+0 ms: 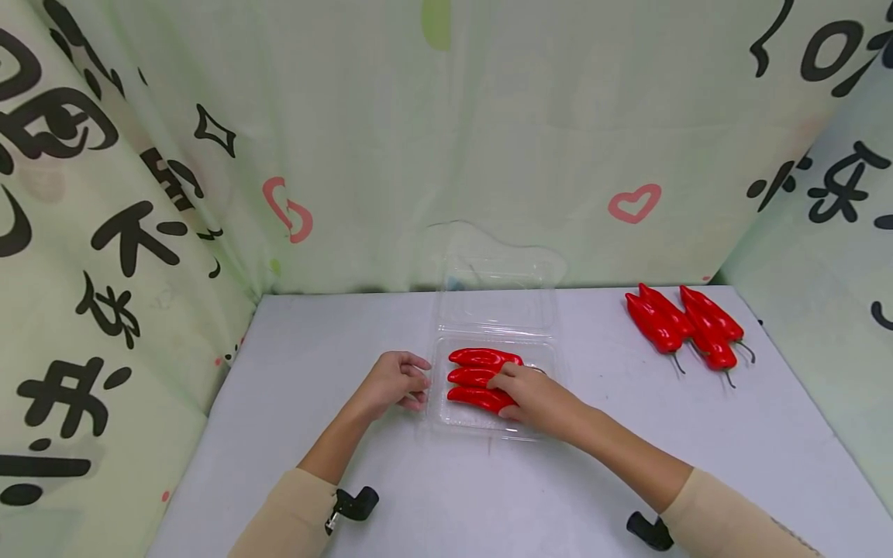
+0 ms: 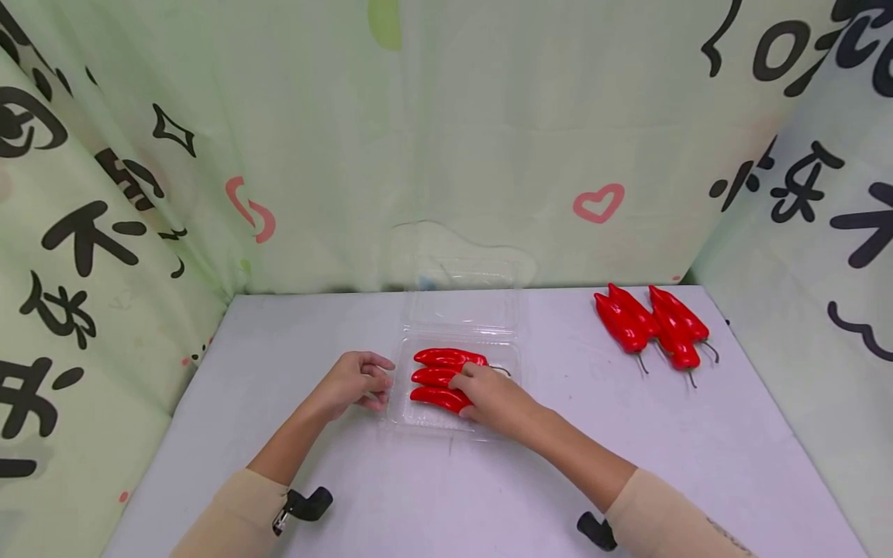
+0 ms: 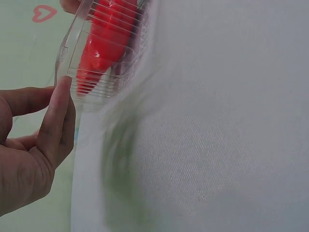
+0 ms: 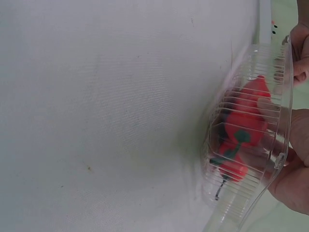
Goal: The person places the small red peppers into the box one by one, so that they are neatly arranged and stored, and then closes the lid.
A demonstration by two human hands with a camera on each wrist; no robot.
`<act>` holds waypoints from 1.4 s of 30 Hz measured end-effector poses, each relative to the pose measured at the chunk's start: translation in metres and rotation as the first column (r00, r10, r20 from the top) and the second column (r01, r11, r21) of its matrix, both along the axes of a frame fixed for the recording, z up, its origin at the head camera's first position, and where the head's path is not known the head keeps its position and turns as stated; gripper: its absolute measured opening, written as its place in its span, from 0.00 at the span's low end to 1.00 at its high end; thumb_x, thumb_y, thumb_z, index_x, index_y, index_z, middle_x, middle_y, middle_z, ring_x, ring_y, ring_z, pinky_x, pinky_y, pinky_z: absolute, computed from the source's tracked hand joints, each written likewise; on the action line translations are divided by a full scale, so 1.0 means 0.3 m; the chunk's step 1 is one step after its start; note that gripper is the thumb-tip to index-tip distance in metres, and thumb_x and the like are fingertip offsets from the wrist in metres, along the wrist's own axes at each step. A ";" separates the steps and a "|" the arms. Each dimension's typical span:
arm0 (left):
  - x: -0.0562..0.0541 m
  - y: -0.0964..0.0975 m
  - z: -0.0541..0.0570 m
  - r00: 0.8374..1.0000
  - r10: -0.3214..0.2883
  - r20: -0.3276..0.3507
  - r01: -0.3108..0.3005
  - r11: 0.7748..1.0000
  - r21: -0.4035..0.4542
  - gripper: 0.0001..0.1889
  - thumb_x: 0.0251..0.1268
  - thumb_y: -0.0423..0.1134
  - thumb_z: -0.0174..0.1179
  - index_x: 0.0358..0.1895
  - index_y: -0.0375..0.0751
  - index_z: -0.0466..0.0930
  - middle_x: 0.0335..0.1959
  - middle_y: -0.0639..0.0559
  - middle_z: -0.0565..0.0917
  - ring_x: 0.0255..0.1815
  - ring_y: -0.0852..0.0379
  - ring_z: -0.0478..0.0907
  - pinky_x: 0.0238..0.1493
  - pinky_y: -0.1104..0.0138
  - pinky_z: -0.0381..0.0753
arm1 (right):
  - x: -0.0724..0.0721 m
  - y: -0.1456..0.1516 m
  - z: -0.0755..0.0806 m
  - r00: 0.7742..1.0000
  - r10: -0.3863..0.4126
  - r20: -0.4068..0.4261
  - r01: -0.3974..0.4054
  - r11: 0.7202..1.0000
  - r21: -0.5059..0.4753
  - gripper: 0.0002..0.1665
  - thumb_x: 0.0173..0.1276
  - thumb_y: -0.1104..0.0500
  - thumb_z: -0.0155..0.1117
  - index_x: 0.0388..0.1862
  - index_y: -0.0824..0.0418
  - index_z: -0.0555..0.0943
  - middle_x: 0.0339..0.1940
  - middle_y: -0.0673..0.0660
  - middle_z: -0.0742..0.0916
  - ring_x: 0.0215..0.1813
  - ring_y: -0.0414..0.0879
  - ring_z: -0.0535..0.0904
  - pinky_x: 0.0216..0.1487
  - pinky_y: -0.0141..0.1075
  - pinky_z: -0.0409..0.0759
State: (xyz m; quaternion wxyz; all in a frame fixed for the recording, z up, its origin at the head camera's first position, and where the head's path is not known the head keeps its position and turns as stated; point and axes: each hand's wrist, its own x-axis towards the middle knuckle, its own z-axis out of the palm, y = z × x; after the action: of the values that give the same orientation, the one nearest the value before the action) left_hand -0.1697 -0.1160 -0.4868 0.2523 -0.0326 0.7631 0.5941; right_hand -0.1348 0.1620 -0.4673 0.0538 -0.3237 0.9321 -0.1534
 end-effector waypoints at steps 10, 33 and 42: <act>-0.001 0.000 -0.004 1.000 0.005 -0.003 -0.005 1.000 -0.005 0.16 0.67 0.29 0.67 0.56 0.30 0.79 0.37 0.37 0.85 0.26 0.51 0.86 0.28 0.66 0.89 | 0.006 -0.014 -0.003 0.998 -0.061 0.003 0.061 0.998 0.033 0.24 0.55 0.57 0.84 0.49 0.58 0.85 0.44 0.54 0.85 0.45 0.46 0.83 0.46 0.38 0.90; 0.002 -0.007 0.000 1.000 0.007 -0.009 -0.006 1.000 0.018 0.15 0.67 0.27 0.65 0.56 0.29 0.79 0.36 0.37 0.85 0.26 0.52 0.85 0.28 0.65 0.89 | 0.016 -0.008 -0.021 0.997 -0.073 -0.019 0.073 0.997 -0.030 0.24 0.56 0.59 0.83 0.51 0.59 0.84 0.45 0.54 0.85 0.47 0.47 0.82 0.46 0.36 0.90; 0.002 -0.008 -0.002 1.000 0.001 -0.008 -0.001 1.000 0.007 0.15 0.68 0.28 0.65 0.56 0.30 0.79 0.36 0.37 0.85 0.26 0.52 0.85 0.28 0.66 0.89 | 0.017 0.002 -0.035 0.997 -0.049 -0.065 0.046 0.998 -0.047 0.25 0.56 0.59 0.83 0.53 0.60 0.86 0.45 0.54 0.85 0.46 0.46 0.82 0.45 0.35 0.89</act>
State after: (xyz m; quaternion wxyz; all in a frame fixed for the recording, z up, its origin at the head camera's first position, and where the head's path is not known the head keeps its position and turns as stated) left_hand -0.1692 -0.1184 -0.4874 0.2489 -0.0296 0.7621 0.5970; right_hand -0.1297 0.1626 -0.4779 0.0119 -0.3076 0.9371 -0.1649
